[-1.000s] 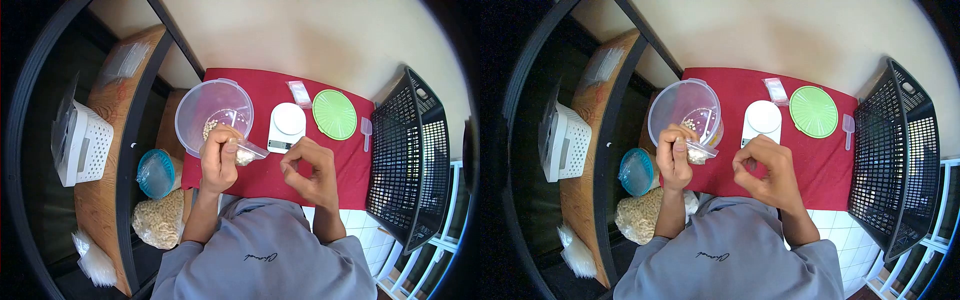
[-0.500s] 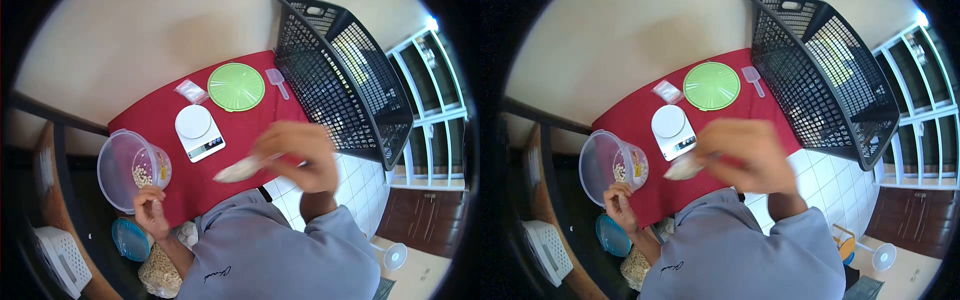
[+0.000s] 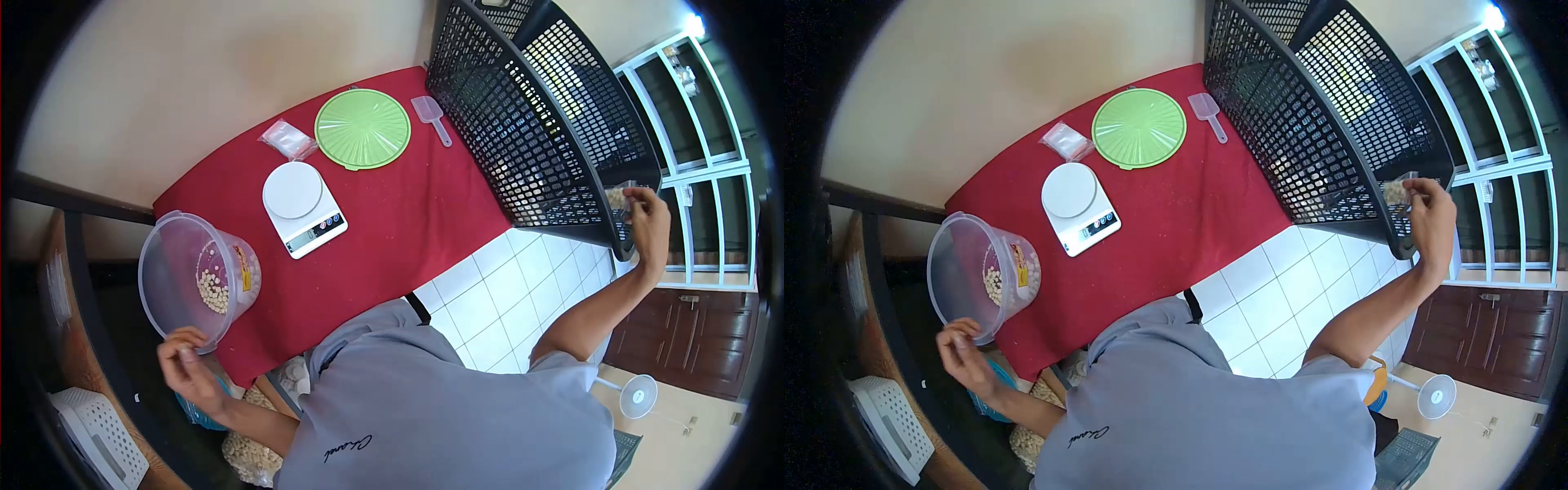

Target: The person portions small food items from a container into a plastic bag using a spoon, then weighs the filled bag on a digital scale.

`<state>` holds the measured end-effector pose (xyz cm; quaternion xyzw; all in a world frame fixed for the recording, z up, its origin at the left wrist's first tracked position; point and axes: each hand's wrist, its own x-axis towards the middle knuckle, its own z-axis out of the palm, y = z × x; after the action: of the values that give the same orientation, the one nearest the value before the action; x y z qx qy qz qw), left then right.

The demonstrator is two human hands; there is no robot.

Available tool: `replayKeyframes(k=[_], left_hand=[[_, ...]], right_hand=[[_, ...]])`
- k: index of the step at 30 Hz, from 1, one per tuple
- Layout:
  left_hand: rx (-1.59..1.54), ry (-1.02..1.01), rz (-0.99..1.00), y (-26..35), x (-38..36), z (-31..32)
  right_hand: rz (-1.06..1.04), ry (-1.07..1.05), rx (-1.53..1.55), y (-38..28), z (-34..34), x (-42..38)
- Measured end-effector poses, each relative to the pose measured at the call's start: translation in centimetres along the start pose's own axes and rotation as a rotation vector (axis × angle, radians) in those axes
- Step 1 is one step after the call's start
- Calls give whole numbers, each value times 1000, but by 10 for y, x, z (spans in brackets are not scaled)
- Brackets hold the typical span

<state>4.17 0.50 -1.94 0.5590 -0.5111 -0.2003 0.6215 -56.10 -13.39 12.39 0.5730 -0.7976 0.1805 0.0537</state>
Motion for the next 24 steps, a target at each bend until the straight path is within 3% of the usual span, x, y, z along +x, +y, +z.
replayKeyframes(k=[2, 4, 7, 9, 11, 13, 14, 16, 19, 21, 23, 24], left_hand=[[36, 40, 35, 4, 14, -9], [37, 3, 105, 9, 28, -13], [172, 1, 22, 19, 37, -9], [132, 29, 1, 14, 34, -8], [87, 112, -25, 4, 25, -5], [79, 152, -124, -6, 10, -3], [62, 152, -156, -9, 5, -2], [34, 164, -210, -14, -10, -4], [51, 325, -147, -20, -24, -8], [73, 418, -116, -25, -28, -9], [216, 732, -79, -27, -24, -4], [235, 766, -104, -30, -28, -8]], right_hand=[[17, -75, -13, -6, 2, 2], [129, -296, -32, -2, 5, 10], [112, -379, -48, 34, 24, 26], [52, -331, 15, 33, 26, 22], [121, -338, 9, 32, 22, 23], [66, -213, 188, 49, 23, 27], [120, -28, 211, 49, 20, 23], [202, 330, 345, 10, 10, 4], [32, 604, 629, -75, 27, -22], [-98, 426, 822, -123, 63, -30], [-185, 134, 840, -174, 106, -35], [-171, -57, 913, -189, 135, -34]])
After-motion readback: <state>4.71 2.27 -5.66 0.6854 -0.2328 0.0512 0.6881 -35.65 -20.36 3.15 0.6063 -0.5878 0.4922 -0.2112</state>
